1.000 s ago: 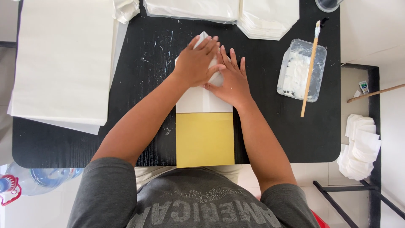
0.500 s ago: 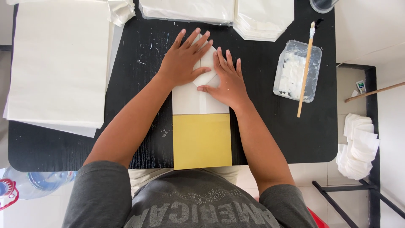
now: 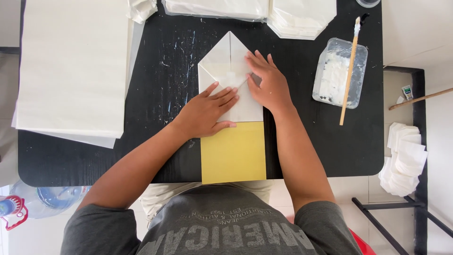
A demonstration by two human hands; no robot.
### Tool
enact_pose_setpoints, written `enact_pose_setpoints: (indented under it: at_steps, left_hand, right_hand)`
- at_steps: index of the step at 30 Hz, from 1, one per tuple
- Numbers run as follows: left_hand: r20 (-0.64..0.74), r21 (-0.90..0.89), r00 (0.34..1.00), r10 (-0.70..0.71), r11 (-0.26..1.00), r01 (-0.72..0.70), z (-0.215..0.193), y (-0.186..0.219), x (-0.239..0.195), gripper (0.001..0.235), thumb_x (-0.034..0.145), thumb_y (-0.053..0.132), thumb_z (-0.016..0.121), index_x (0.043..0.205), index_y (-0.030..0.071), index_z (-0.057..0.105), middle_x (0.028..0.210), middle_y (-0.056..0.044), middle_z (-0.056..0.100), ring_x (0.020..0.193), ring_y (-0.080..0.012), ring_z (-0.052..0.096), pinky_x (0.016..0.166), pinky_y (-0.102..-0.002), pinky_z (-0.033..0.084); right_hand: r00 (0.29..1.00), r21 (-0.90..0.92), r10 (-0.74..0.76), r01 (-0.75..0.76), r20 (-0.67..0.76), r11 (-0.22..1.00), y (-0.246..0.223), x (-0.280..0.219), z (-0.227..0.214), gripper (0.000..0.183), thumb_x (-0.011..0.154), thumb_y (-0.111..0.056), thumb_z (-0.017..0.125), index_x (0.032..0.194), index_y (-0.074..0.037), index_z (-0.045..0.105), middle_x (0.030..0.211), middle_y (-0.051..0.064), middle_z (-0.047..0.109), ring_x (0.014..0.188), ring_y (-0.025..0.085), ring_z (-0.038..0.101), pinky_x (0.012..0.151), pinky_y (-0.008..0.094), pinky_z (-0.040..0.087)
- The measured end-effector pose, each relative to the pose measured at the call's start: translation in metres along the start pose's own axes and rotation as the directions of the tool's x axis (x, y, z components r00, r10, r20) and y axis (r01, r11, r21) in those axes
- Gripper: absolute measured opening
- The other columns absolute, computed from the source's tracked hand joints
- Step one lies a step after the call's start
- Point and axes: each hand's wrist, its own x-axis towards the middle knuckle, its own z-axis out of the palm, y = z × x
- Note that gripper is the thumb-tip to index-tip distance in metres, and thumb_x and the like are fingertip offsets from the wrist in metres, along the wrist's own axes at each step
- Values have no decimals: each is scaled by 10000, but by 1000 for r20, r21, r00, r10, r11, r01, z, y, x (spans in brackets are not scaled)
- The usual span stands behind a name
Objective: The person folds a white paper sheet into a box shape, applies glue with a brush to the flaps, and presses them to seal. The person then lifts the assembled box to show the finished product.
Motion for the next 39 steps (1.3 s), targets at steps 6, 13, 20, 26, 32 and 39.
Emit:
enact_pose_setpoints:
  at_steps: [6, 13, 20, 26, 32, 39]
  left_hand:
    - [-379, -199, 925, -6, 977, -75, -23, -20, -4, 317, 1042, 364, 617, 1228, 145, 750, 1142, -93, 771, 1126, -206, 722, 1230, -394, 347]
    - [-340, -330, 912, -230, 937, 114, -35, -41, 8, 665, 907, 86, 733, 1533, 73, 508, 1443, -214, 591, 1389, -365, 519, 1154, -475, 411]
    - [-395, -203, 908, -140, 977, 62, -4, -56, 14, 475, 965, 148, 637, 1440, 138, 637, 1442, -140, 614, 1405, -329, 508, 1146, -459, 409]
    - [-402, -168, 906, -131, 983, 67, -5, -51, 16, 438, 988, 157, 609, 1423, 141, 652, 1455, -125, 613, 1411, -311, 505, 1163, -475, 371]
    - [-444, -132, 888, -115, 989, 63, 11, -55, 21, 372, 978, 190, 651, 1343, 141, 703, 1376, -80, 651, 1365, -264, 541, 1167, -475, 361]
    - [-413, -107, 908, -73, 994, 31, 19, -52, 24, 239, 979, 240, 660, 1175, 139, 753, 1135, -30, 653, 1177, -227, 592, 1064, -462, 431]
  right_hand:
    - [983, 57, -177, 174, 53, 983, -14, -2, -3, 464, 868, 29, 652, 1287, -147, 744, 1295, 80, 728, 1296, 314, 615, 1201, 480, 373]
    - [980, 105, -194, 187, 54, 977, -27, 0, -8, 378, 833, -19, 751, 1201, -106, 773, 1319, 82, 720, 1300, 324, 611, 1211, 466, 334]
    - [975, 113, -213, 205, 57, 972, -28, -1, -2, 204, 854, -68, 825, 1040, -150, 828, 1293, 66, 725, 1320, 339, 598, 1226, 486, 319]
    - [977, 112, -201, 192, 73, 975, -27, 0, -3, 79, 911, -212, 836, 990, -213, 837, 1169, 14, 766, 1273, 309, 640, 1224, 502, 310]
    - [972, 213, -233, 223, 25, 951, -15, 0, 8, 58, 915, -177, 835, 972, -168, 833, 1055, 20, 753, 1183, 301, 687, 1195, 475, 392]
    - [960, 254, -279, 262, 35, 931, -21, -1, 8, 33, 925, -71, 785, 932, -79, 816, 824, 39, 702, 934, 264, 701, 957, 403, 546]
